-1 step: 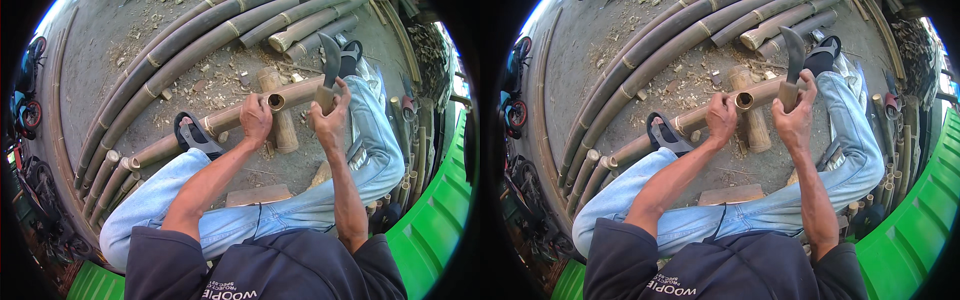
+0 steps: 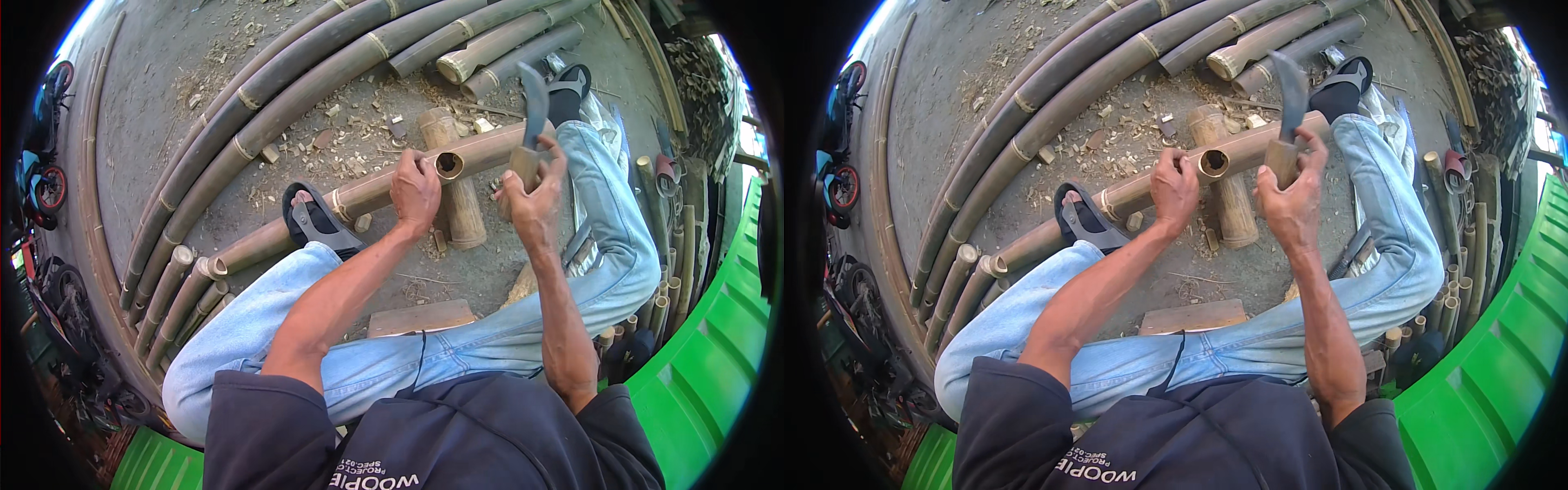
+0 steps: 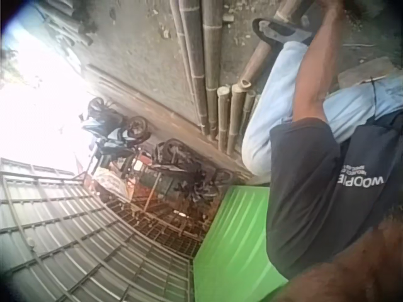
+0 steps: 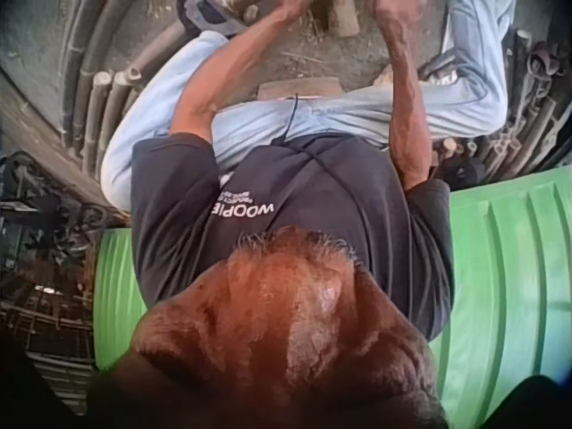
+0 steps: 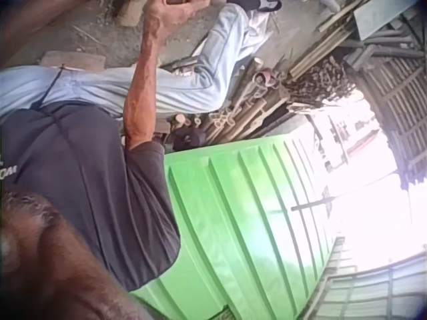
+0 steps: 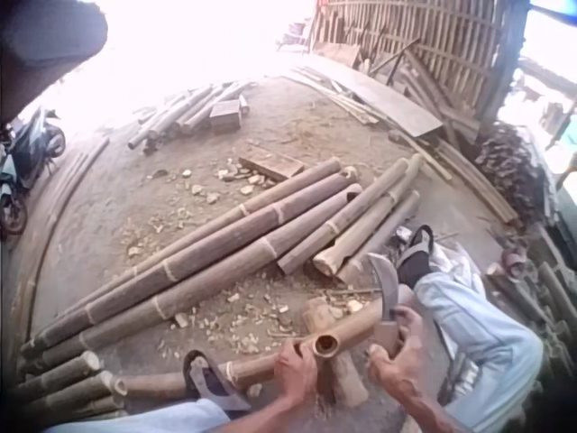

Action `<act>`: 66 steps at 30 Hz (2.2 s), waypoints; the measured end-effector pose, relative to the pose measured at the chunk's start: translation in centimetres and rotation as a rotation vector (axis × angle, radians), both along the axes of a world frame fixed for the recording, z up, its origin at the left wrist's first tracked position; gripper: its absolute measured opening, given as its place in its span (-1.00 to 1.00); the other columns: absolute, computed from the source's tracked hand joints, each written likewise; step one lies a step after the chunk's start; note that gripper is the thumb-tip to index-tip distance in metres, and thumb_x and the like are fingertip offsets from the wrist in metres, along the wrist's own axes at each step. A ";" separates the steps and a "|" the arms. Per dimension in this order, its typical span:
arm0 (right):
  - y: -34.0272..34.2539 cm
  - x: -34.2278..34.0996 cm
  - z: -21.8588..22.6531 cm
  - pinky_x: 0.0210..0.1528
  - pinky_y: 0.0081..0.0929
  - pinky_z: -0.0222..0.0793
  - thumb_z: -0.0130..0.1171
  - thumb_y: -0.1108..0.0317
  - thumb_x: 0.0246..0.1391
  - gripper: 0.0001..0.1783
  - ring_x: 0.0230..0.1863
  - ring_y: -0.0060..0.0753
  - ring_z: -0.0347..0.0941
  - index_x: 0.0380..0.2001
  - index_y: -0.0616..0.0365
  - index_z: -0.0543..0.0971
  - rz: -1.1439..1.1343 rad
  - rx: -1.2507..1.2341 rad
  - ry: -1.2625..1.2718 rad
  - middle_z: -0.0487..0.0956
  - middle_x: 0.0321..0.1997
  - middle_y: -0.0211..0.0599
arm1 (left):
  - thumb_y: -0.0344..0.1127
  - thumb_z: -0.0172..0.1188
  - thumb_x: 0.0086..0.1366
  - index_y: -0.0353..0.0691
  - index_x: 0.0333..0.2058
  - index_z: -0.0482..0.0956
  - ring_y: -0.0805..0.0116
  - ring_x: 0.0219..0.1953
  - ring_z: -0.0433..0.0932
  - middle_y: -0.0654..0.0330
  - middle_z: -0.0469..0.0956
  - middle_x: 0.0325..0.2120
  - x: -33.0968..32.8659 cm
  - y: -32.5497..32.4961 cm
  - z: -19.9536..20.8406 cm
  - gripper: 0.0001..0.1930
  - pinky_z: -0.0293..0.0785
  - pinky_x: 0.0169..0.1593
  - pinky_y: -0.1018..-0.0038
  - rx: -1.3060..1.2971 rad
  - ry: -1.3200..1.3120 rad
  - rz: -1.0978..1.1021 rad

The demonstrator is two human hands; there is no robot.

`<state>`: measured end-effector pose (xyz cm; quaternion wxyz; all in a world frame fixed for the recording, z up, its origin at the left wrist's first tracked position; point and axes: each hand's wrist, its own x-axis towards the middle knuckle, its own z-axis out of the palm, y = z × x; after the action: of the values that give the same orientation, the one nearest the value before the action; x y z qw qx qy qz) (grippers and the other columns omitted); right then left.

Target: The person is using a knife to carve and smooth out a hole in a bamboo pole.

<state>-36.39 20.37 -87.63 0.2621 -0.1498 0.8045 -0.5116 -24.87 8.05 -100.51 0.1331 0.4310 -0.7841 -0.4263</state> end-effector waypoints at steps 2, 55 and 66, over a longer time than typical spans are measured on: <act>1.3 1.7 -1.9 -0.12 -0.32 0.60 0.24 0.42 0.19 -0.34 -0.24 -0.29 0.65 0.32 0.31 0.27 -0.068 0.070 -0.103 0.60 0.03 0.09 | -0.31 0.14 0.39 -0.43 -0.20 0.57 0.14 -0.27 0.67 -0.07 0.63 -0.33 -0.6 0.2 -0.1 -0.76 0.58 -0.17 0.19 0.225 0.018 0.192; 5.6 3.1 -6.5 0.06 -0.02 0.53 0.29 0.35 0.02 -0.33 0.02 0.38 0.62 0.22 0.30 0.40 0.373 0.392 -0.065 0.66 -0.10 0.29 | -0.24 0.19 0.25 -0.37 -0.48 0.70 -0.20 -0.35 0.69 -0.21 0.65 -0.48 -4.5 6.0 -0.9 -0.71 0.60 -0.19 -0.01 0.249 -0.125 -0.586; 1.1 -9.2 -3.6 0.02 0.00 0.51 0.22 0.38 -0.11 -0.37 -0.06 0.33 0.63 0.11 0.33 0.46 0.917 0.459 -0.026 0.67 -0.13 0.26 | -0.31 0.10 0.39 -0.45 -0.48 0.60 0.08 -0.40 0.70 -0.12 0.64 -0.52 -10.3 6.7 1.1 -0.68 0.56 -0.37 0.13 0.830 -0.063 0.308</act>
<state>-45.57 21.49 -91.27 0.4956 -0.4195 0.7444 -0.1558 -35.19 14.71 -99.44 -0.0130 0.5724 -0.4770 -0.6668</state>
